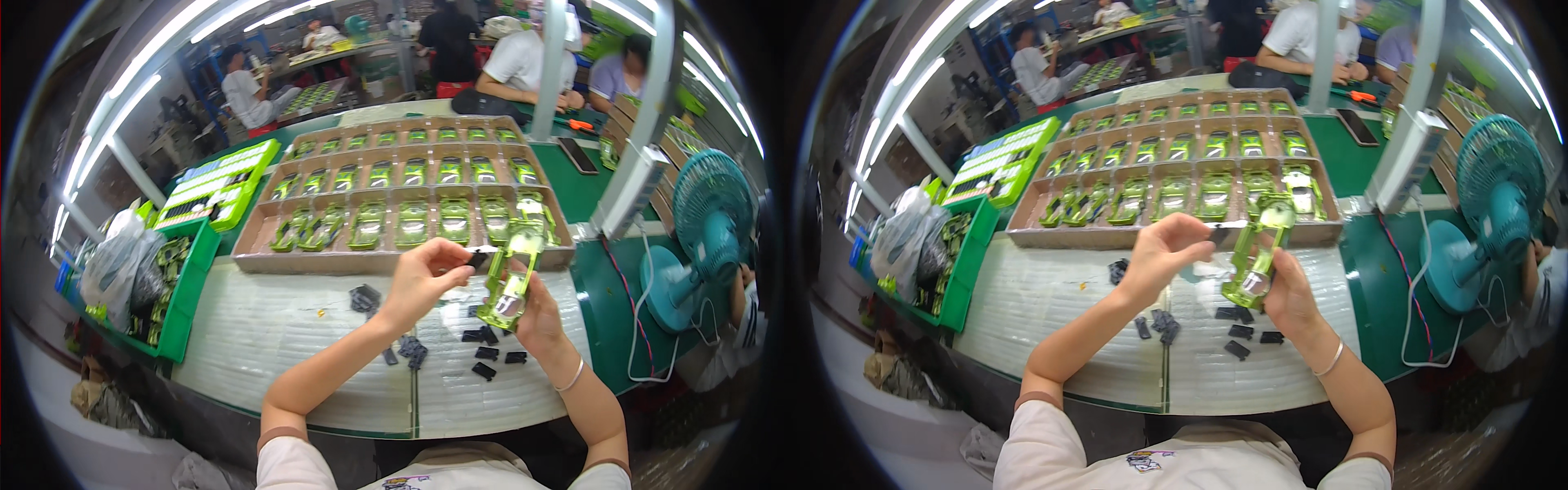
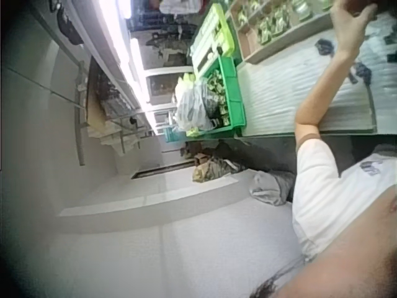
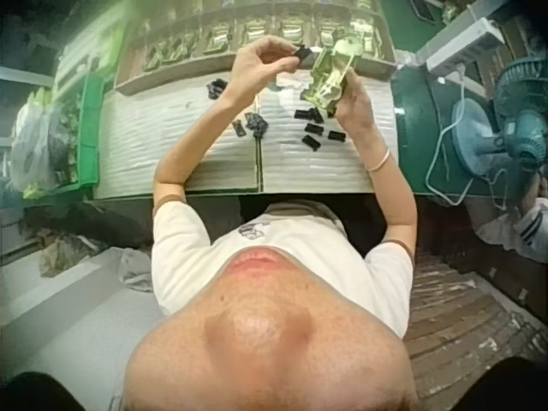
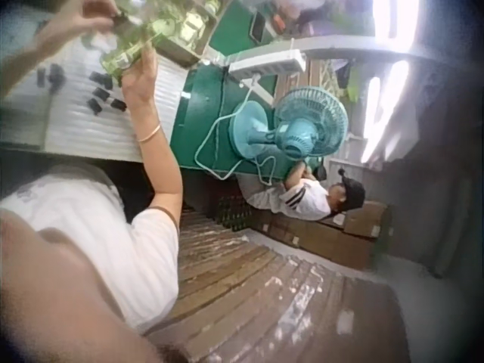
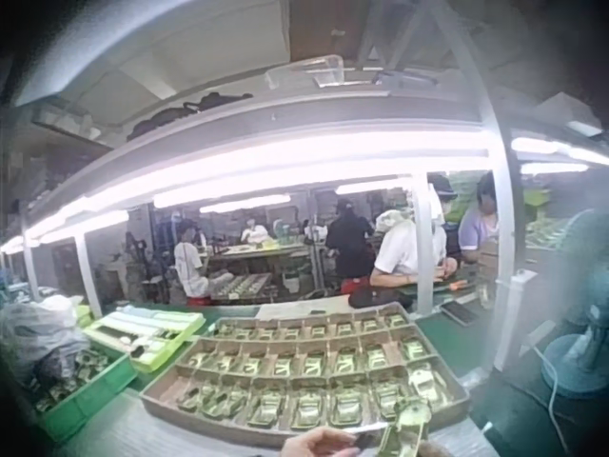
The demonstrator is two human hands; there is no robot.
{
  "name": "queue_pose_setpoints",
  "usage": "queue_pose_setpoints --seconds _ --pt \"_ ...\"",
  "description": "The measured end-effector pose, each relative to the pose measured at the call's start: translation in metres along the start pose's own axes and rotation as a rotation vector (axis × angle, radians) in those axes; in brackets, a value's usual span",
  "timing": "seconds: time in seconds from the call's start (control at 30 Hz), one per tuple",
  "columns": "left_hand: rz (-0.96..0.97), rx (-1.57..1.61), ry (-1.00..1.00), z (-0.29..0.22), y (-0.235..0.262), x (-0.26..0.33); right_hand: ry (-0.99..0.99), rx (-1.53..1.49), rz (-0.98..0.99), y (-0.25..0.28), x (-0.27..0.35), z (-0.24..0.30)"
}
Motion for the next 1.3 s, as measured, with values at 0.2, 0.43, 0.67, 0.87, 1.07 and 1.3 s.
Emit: queue_pose_setpoints --seconds 0.2,0.43,0.67,0.87,1.07,1.3 --pt "-0.036 0.025 0.02 0.004 0.002 -0.004 0.003 0.021 0.036 0.001 -0.006 0.0" --pt "-0.026 0.003 0.011 0.003 0.003 -0.003 0.028 0.055 0.02 0.003 -0.003 0.0" --pt "-0.01 0.087 0.007 0.001 0.007 -0.005 0.025 0.025 -0.01 0.0 0.0 0.0" --pt "-0.044 0.165 0.018 -0.005 0.015 -0.009 0.082 0.043 -0.033 0.005 -0.004 0.002" --pt "-0.352 0.188 -0.514 -0.081 0.079 -0.022 0.126 0.066 -0.025 0.009 -0.004 0.004" --pt "-0.48 0.24 -0.493 -0.088 0.087 -0.022 0.03 0.01 0.014 0.006 -0.005 0.004"
Point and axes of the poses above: each hand's wrist, its own x-axis away from the middle knuckle, its own y-axis out of the back of the hand, z = x × y, the point moved 3 cm from there along -x, towards the middle knuckle, and after that the axes turned 13 degrees about -z, right-handed, at the moved point
